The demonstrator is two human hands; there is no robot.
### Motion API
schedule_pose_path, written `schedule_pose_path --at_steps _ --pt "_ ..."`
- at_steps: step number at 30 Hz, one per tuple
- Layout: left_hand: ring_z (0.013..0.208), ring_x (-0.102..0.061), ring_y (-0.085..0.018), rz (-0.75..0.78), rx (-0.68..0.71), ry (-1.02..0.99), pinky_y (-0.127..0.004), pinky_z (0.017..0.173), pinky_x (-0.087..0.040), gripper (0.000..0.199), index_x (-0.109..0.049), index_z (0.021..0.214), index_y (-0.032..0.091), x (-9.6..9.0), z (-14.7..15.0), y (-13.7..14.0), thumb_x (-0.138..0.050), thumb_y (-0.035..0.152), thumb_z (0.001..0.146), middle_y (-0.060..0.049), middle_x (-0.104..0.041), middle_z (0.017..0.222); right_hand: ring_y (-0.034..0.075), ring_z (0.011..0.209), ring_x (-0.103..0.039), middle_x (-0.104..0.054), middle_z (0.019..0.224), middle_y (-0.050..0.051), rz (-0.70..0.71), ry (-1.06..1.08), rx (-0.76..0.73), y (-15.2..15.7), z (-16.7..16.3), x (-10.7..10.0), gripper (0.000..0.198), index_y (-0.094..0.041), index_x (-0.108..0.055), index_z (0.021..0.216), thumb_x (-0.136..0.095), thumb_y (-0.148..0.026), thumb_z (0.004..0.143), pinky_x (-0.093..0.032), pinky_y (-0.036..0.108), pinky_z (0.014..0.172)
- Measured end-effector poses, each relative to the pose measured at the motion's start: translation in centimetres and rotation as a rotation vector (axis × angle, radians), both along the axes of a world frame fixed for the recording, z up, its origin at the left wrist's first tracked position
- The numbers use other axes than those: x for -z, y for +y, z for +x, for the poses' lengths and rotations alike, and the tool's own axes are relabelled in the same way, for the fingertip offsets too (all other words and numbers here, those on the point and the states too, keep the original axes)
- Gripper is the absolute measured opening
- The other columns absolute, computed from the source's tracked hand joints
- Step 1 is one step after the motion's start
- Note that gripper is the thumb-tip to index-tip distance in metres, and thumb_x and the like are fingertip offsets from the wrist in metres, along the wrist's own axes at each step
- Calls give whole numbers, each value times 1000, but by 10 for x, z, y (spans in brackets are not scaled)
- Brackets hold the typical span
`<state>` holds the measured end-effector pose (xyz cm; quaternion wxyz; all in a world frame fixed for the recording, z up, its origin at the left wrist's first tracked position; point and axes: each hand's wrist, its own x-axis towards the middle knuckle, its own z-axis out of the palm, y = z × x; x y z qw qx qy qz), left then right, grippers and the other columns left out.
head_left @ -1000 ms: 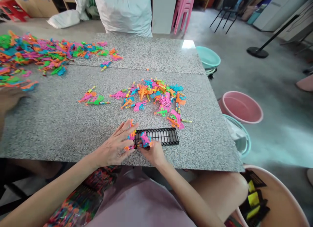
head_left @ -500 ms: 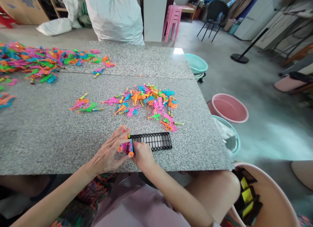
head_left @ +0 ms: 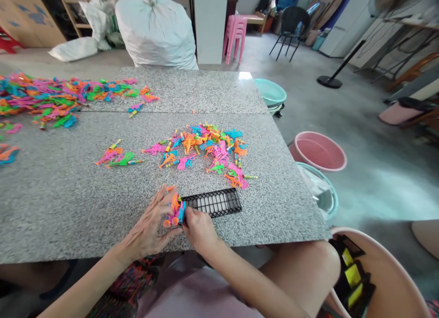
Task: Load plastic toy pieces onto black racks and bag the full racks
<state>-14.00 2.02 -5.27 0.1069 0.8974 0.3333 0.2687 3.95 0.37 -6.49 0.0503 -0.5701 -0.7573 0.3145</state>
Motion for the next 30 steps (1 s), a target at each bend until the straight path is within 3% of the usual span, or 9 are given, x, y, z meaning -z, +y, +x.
schedule_pose_path --at_steps 3,6,9,12,17,20,23,26,30 --pt "153 -10 -36 42 -32 18 -59 119 -31 42 -49 132 20 8 0 3 -61 24 93 -12 -22 165 25 85 -71 -73 101 13 59 15 -17 -10 -2 6 22 -14 -60 111 -56 -13 90 -49 31 68" --pt "152 -10 -40 86 9 80 -63 118 -30 43 -54 133 25 12 -1 6 -63 24 91 -8 -15 167 22 81 -70 -74 96 9 125 61 -69 -2 20 1 23 -17 -63 109 -63 -14 85 -49 28 68" --pt "152 -10 -40 77 14 63 -64 118 -27 42 -54 132 26 12 -1 5 -63 26 91 -8 -12 168 19 85 -68 -73 98 3 269 -98 128 37 79 -12 32 -25 -65 113 -55 -8 89 -50 26 73" --pt "152 -5 -40 68 8 59 -64 120 -22 35 -57 125 25 11 3 3 -64 28 91 -7 -8 168 25 110 -61 -63 126 15 365 -235 253 94 143 -20 36 -20 -64 118 -44 -3 94 -49 34 88" --pt "153 -4 -38 75 -23 73 -63 122 -14 20 -59 113 22 8 9 1 -60 28 94 -8 -9 168 22 116 -56 -62 119 14 421 -288 -232 146 193 -4 23 -17 -67 96 -48 -5 95 -47 33 99" --pt "153 -2 -36 80 -42 74 -62 122 -15 22 -59 116 23 7 9 -2 -59 27 94 -9 -12 168 21 115 -57 -63 115 13 453 -105 -188 135 202 14 23 -17 -65 97 -45 -5 94 -45 33 100" --pt "153 -5 -36 87 -50 80 -62 122 -16 24 -60 117 23 8 9 -3 -61 25 93 -9 -14 167 19 93 -62 -64 100 8 429 214 133 110 201 33 16 -18 -60 101 -47 -13 93 -50 32 88" --pt "152 -10 -39 88 -63 79 -63 122 -15 23 -62 114 24 9 8 -2 -62 27 92 -6 -15 167 15 69 -58 -60 79 0 244 539 369 85 182 47 11 -18 -56 95 -55 -26 87 -50 27 68" --pt "151 -11 -42 83 -48 85 -63 122 -15 27 -60 118 24 6 7 -3 -62 28 91 -4 -11 168 13 59 -51 -52 66 -5 141 616 371 69 141 45 16 -20 -53 84 -61 -34 80 -43 25 58"
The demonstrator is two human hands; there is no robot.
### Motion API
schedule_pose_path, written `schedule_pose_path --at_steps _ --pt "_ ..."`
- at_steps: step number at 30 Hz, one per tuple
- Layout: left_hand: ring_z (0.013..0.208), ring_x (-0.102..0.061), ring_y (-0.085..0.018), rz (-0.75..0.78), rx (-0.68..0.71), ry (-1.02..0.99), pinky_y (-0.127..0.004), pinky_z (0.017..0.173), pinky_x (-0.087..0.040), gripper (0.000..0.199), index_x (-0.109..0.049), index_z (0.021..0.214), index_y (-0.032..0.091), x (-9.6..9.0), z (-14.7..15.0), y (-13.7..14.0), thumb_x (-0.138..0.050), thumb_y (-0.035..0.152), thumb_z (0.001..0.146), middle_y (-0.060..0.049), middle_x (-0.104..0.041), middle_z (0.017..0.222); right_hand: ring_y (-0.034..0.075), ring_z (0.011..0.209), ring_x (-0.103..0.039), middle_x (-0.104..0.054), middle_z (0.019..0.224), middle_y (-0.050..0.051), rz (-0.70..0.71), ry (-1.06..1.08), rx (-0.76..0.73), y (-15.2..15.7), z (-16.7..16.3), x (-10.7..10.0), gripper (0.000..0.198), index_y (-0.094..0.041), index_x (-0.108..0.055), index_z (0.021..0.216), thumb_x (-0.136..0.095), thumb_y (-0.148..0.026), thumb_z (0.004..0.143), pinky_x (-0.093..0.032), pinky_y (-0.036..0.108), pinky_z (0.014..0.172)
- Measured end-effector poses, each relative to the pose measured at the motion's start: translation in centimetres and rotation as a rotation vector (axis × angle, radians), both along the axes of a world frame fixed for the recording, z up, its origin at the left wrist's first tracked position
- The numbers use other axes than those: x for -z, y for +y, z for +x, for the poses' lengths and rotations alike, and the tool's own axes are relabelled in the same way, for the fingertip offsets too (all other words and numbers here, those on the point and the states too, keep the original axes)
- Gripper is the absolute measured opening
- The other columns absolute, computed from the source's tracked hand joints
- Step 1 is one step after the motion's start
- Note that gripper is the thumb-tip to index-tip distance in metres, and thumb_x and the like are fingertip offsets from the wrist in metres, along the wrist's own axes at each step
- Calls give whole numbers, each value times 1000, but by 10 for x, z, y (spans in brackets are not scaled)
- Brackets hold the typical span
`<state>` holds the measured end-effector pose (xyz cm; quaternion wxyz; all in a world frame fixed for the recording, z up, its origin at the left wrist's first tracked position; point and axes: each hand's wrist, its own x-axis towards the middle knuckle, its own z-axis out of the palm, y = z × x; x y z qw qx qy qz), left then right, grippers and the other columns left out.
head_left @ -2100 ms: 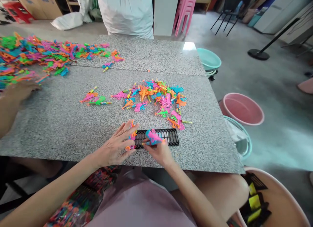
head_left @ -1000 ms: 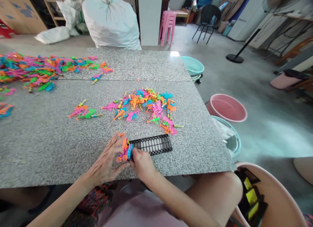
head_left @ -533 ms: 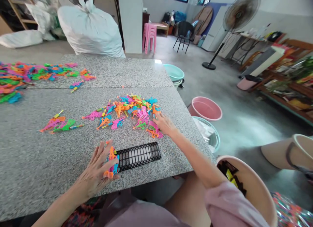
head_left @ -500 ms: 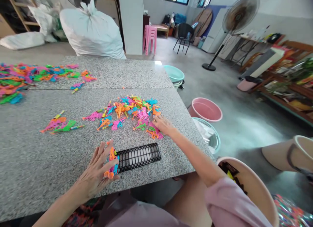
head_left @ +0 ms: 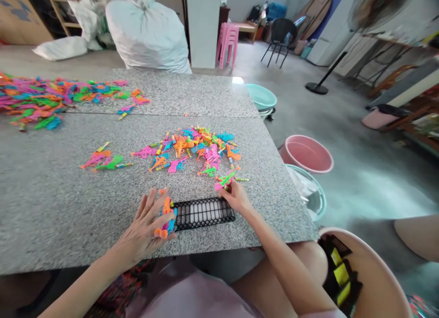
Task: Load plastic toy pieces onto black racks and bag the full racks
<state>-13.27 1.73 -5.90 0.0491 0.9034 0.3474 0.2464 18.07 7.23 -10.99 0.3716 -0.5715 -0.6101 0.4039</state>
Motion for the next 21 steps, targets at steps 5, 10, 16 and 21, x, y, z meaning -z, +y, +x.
schedule_pose_path --at_steps 5,10,16,21 --pt "153 -1 -40 -66 0 76 -66 120 -16 26 -58 117 21 -7 1 -3 -65 26 92 -10 -4 168 16 78 -61 -63 82 -1 134 -20 -135 -5 -54 -14 13 -21 -56 83 -63 -15 74 -48 28 75" --pt "153 0 -40 -85 0 81 -66 120 -17 30 -59 117 22 -8 2 -4 -68 26 89 -10 -2 168 15 80 -65 -70 86 0 79 -121 -269 -8 -105 -17 13 -21 -62 83 -63 -9 77 -48 24 75" --pt "153 0 -39 -103 11 62 -67 120 -17 36 -55 127 24 -5 2 -7 -64 24 92 -9 -5 168 21 92 -68 -73 97 9 57 -504 -397 -3 -123 -38 27 -18 -63 107 -63 -13 81 -49 28 80" --pt "153 3 -40 -56 29 69 -70 119 -14 31 -58 121 23 -2 1 -2 -65 29 92 -7 -16 167 24 89 -70 -74 97 10 57 -646 -501 4 -125 -49 34 -17 -61 120 -59 -15 86 -50 29 75"
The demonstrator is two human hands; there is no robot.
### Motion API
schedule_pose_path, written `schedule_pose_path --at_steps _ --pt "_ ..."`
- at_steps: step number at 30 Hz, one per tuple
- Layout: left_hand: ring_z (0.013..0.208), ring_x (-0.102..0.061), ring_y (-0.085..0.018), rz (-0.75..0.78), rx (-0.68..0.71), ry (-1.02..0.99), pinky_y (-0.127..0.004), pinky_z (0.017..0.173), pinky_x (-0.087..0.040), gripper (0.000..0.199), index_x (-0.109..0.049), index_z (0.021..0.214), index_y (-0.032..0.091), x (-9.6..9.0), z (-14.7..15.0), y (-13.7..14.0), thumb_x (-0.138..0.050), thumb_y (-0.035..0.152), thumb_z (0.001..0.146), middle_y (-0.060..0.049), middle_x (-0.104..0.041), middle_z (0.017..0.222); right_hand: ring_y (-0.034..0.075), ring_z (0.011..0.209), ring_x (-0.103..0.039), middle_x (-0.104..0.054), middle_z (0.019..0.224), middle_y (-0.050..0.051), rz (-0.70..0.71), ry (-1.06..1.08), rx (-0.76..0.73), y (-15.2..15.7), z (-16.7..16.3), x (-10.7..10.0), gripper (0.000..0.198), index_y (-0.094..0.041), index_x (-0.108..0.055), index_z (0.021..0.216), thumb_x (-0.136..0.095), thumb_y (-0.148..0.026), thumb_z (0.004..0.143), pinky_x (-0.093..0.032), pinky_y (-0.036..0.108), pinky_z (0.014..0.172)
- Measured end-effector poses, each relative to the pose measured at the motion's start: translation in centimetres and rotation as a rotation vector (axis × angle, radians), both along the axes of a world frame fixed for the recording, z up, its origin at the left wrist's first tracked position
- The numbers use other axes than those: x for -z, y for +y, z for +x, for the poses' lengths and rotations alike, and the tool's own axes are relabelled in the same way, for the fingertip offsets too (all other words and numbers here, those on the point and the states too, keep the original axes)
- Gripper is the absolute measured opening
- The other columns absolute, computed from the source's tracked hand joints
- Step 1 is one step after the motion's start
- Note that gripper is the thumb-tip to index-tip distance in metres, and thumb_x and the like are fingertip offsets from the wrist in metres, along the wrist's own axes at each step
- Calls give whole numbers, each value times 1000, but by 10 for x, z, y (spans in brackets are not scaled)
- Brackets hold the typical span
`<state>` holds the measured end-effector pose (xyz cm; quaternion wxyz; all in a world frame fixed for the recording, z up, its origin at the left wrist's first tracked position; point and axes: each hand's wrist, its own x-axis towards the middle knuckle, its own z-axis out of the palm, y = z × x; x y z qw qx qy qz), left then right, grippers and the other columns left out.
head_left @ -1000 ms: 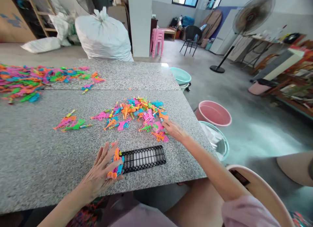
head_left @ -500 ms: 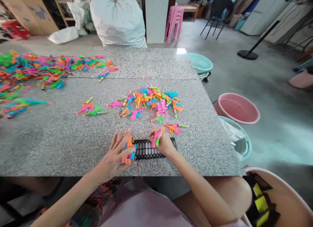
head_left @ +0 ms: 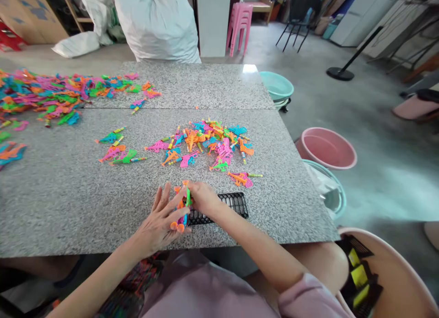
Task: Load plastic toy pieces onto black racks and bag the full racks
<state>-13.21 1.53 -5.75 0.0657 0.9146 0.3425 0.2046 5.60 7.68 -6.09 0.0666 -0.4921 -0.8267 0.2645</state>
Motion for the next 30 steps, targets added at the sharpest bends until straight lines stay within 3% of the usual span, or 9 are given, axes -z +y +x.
schedule_pose_path --at_steps 4,8,11,15,19,21,23,25,30 --pt "153 -2 -41 77 -23 8 -68 120 -15 37 -59 124 22 -2 -2 2 -70 30 89 -8 -17 167 24 87 -71 -75 95 9 6 3 38 1 0 0 28 -18 -64 115 -57 -16 88 -51 30 74" --pt "153 -17 -27 226 29 -7 -49 127 -14 56 -48 143 25 -4 -2 3 -67 24 91 -6 -44 156 26 87 -71 -75 94 10 42 5 -2 -2 -2 0 26 -17 -63 116 -55 -20 92 -52 31 74" --pt "148 -34 -21 164 120 -43 -37 124 -28 54 -43 146 18 -5 -2 5 -61 20 95 -10 -54 147 25 88 -71 -74 94 10 71 26 -10 -1 -11 2 24 -16 -63 115 -52 -21 94 -53 32 74" --pt "150 -28 -27 69 107 -30 -46 121 -33 42 -51 136 18 -6 -7 8 -60 26 96 -11 -54 148 22 88 -69 -73 96 6 93 -16 -53 1 -12 5 20 -18 -64 111 -56 -25 93 -53 29 74" --pt "152 -19 -29 10 45 20 -49 118 -38 46 -47 142 21 -7 -16 6 -54 34 99 -9 -46 154 17 113 -59 -67 120 2 190 -42 -18 -3 46 5 34 -24 -62 118 -70 -22 86 -47 24 96" --pt "153 -17 -28 11 38 31 -49 118 -38 45 -47 142 22 -6 -17 5 -52 34 99 -9 -44 155 22 121 -53 -61 130 13 236 -117 176 -3 94 5 32 -16 -60 122 -52 -7 92 -42 36 106" --pt "153 -18 -27 44 48 53 -51 121 -32 41 -50 138 21 -6 -13 6 -52 37 99 -10 -46 154 28 119 -52 -59 126 22 255 -236 322 0 138 4 35 -9 -60 119 -41 1 91 -44 45 101" --pt "151 -24 -27 111 46 91 -55 124 -18 37 -54 131 20 -6 -8 6 -50 40 100 -11 -52 149 29 115 -53 -61 119 21 242 -416 266 5 168 3 32 -8 -63 109 -40 2 90 -47 41 95" --pt "148 -31 -29 204 -49 172 -66 119 9 30 -58 125 22 -8 2 2 -46 38 102 -9 -62 138 23 99 -60 -66 104 13 263 -366 284 1 177 3 23 -12 -65 96 -47 0 88 -48 31 85"
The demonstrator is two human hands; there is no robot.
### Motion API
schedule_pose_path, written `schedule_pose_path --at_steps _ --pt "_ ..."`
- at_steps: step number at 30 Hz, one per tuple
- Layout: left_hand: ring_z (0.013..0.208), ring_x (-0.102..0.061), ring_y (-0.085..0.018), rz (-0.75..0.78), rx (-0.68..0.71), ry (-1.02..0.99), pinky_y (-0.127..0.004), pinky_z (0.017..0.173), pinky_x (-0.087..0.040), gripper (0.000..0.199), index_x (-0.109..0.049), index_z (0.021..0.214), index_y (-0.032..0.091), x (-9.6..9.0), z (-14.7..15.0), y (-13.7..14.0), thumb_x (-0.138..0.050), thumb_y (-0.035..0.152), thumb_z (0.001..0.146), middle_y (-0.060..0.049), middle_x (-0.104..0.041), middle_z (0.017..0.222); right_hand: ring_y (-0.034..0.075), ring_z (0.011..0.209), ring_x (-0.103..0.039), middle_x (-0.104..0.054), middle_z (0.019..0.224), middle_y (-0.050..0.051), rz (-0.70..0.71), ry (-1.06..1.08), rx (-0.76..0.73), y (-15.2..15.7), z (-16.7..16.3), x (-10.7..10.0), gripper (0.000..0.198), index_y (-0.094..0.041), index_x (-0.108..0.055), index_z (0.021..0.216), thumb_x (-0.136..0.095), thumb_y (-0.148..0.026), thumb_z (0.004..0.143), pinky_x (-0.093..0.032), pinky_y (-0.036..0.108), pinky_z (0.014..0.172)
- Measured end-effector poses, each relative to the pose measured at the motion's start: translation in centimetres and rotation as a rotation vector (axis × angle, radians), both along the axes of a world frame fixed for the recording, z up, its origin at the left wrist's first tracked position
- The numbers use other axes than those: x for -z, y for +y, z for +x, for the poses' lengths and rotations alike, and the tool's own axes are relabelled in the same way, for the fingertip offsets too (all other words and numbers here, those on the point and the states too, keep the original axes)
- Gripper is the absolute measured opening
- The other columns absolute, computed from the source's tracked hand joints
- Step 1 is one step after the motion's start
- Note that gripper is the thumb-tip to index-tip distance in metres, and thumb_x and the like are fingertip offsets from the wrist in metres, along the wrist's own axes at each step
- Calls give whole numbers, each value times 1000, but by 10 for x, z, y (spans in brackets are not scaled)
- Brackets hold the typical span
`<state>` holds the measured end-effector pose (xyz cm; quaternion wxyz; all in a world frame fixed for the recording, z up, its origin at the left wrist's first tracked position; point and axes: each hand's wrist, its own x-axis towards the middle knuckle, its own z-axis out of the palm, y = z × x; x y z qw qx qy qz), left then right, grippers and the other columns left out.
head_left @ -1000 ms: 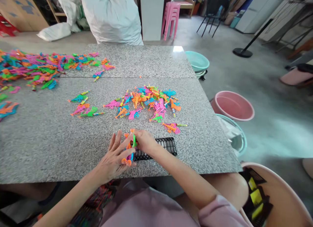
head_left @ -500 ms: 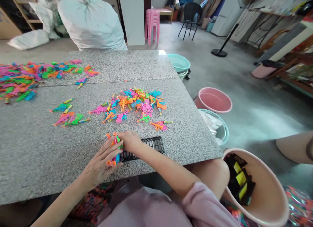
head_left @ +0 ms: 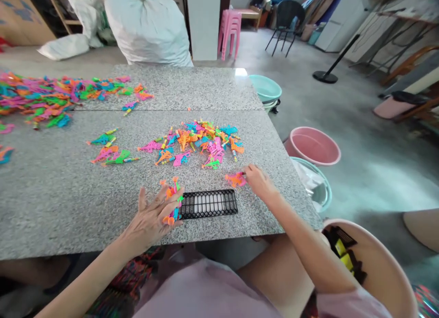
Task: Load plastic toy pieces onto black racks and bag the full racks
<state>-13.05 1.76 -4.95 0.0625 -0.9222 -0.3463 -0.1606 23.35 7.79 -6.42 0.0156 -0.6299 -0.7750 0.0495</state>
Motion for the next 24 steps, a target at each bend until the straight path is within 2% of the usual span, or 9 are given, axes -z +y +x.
schedule_pose_path --at_steps 2,5,7,9,12,15,18,22,24 --pt "150 -26 -30 -12 -5 -13 -67 118 9 28 -60 121 22 -2 0 -2 -46 39 102 -9 -62 139 19 84 -62 -66 93 9 3 264 85 -13 -18 1 16 -13 -64 94 -53 -6 87 -48 29 76" --pt "152 -21 -33 -77 -12 9 -69 118 6 28 -62 114 23 -7 -1 -4 -47 43 101 -9 -56 145 13 65 -58 -65 78 0 -196 762 66 -41 -62 5 13 -17 -63 89 -60 -10 79 -46 23 62" --pt "152 -19 -34 -122 -22 40 -71 117 5 32 -61 116 23 -10 -1 -4 -45 46 101 -10 -53 148 11 63 -58 -65 77 -2 -319 1010 41 -59 -93 11 18 -18 -61 86 -61 -7 71 -44 21 59" --pt "152 -19 -35 -146 -15 56 -73 116 4 36 -60 120 23 -13 -2 -3 -43 49 101 -11 -51 149 11 64 -59 -65 77 -2 -362 1139 70 -71 -117 17 18 -18 -60 85 -61 -8 70 -44 20 58" --pt "151 -21 -37 -168 -11 65 -76 115 0 36 -62 118 23 -14 -2 -4 -44 50 101 -11 -48 151 11 55 -55 -59 63 -5 -410 1132 156 -76 -138 23 9 -18 -61 79 -69 -18 73 -40 21 54" --pt "150 -24 -39 -181 -44 75 -77 114 -5 32 -64 113 24 -12 -1 -6 -50 49 98 -10 -48 152 12 56 -54 -57 59 -4 -352 1051 204 -75 -148 27 20 -19 -59 68 -75 -29 72 -39 23 55" --pt "149 -27 -39 -185 -69 75 -76 115 -8 32 -63 115 24 -9 0 -8 -55 48 96 -11 -50 150 15 66 -61 -65 72 -2 -257 1051 194 -76 -156 30 13 -20 -61 75 -73 -25 72 -45 24 63" --pt "149 -24 -41 -181 -62 85 -78 113 -5 39 -60 121 23 -8 2 -9 -57 51 94 -14 -51 149 15 69 -65 -68 77 -5 -315 1039 182 -81 -166 32 18 -22 -58 88 -68 -18 74 -47 23 65" --pt "150 -22 -41 -185 -68 88 -78 113 -3 41 -59 123 23 -8 2 -10 -57 52 95 -14 -51 149 15 70 -66 -68 78 -4 -308 931 146 -83 -170 30 20 -23 -56 93 -66 -16 77 -45 22 64"
